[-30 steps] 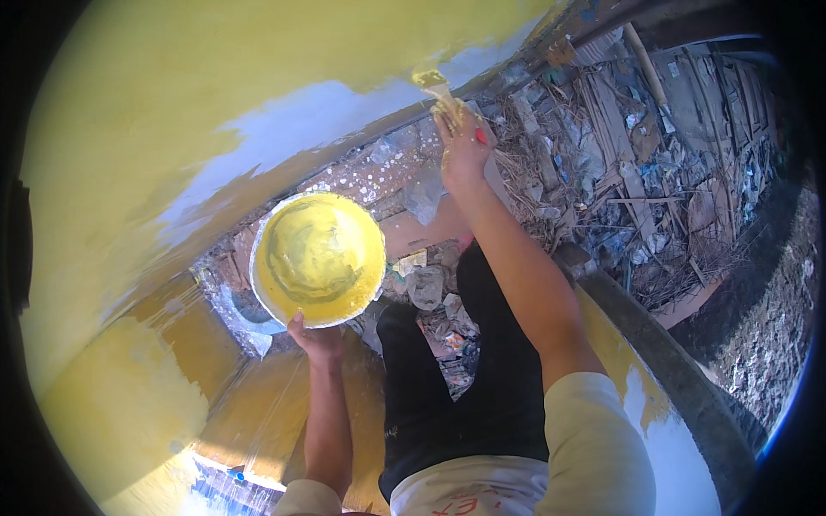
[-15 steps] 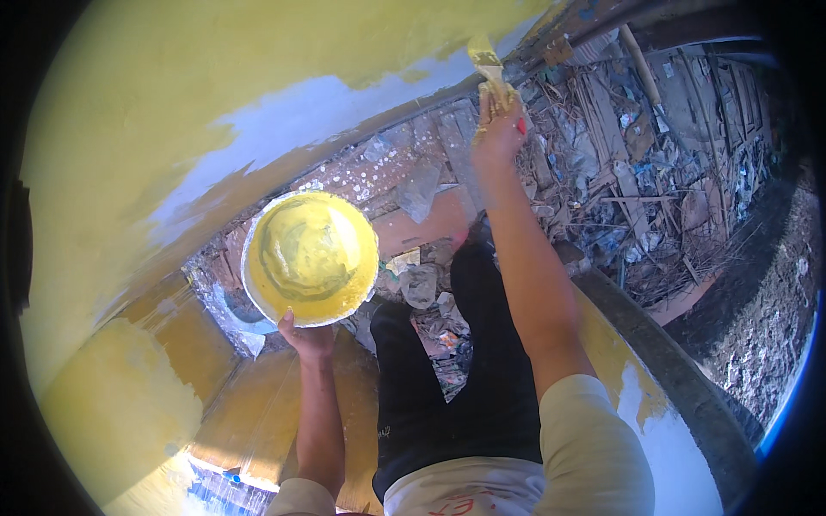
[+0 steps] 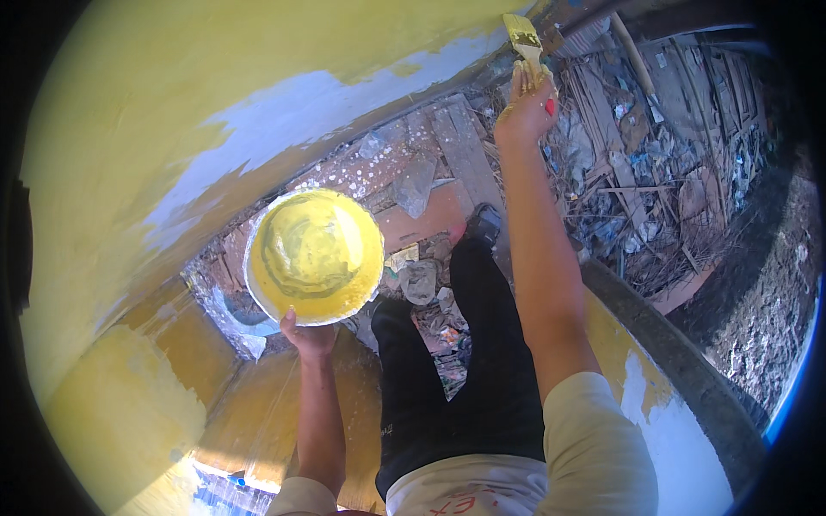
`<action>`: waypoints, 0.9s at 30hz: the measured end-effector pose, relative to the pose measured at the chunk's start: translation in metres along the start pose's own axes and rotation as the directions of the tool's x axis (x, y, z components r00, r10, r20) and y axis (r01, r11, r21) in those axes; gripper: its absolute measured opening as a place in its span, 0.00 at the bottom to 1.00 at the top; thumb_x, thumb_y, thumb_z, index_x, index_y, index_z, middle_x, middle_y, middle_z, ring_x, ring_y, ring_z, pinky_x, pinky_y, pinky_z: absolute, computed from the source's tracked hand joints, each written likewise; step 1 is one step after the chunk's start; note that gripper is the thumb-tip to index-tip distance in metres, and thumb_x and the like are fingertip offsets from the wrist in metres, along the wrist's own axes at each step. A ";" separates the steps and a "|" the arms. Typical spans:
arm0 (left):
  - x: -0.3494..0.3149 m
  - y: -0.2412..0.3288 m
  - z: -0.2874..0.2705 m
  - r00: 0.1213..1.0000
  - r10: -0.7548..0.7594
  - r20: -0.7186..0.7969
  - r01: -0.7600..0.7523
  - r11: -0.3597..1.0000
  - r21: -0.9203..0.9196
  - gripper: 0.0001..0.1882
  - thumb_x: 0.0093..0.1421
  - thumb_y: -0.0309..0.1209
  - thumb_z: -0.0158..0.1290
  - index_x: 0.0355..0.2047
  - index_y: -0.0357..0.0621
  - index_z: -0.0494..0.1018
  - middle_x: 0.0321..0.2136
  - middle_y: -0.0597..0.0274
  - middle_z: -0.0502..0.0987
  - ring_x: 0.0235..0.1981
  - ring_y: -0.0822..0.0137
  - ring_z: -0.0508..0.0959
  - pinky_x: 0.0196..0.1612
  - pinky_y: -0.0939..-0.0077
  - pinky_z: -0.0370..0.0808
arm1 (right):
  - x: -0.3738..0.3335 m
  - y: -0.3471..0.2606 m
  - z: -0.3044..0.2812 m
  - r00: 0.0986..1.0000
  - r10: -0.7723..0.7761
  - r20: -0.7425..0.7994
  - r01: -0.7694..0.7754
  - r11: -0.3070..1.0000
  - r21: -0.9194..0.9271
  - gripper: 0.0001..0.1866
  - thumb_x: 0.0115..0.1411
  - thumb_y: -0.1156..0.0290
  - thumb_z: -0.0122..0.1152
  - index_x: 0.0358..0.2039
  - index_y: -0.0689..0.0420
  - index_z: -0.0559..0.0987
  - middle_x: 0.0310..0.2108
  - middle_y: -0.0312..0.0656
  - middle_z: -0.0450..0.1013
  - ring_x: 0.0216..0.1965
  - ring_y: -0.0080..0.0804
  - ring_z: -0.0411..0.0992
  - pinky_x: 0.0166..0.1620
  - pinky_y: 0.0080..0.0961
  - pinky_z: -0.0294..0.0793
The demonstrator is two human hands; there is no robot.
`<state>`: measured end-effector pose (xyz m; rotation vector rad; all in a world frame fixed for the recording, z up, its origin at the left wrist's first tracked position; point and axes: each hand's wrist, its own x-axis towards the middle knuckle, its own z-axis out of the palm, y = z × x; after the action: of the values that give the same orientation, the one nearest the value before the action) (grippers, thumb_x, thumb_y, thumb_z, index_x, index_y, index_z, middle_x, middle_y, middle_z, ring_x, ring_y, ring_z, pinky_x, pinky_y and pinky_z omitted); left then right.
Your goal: The person paints a wall yellow with a paintbrush while holding a bucket of yellow paint in their left hand.
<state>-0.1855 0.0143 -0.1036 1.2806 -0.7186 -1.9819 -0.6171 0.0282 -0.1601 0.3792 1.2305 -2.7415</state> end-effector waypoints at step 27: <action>-0.020 -0.005 -0.063 0.998 -0.046 -0.043 0.046 0.999 -0.005 0.38 0.49 0.47 0.47 0.58 0.42 0.53 0.54 0.56 0.60 0.55 0.58 0.62 0.56 0.60 0.59 | -0.159 0.076 -0.009 0.863 0.334 0.380 -0.146 0.883 -0.446 0.14 0.59 0.75 0.51 0.42 0.73 0.70 0.40 0.49 0.70 0.41 0.32 0.71 0.46 0.25 0.75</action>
<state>-0.1219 0.0272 -0.1190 1.3443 -0.6702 -1.9853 -0.4468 -0.0160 -0.1773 -0.1311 1.4410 -2.1116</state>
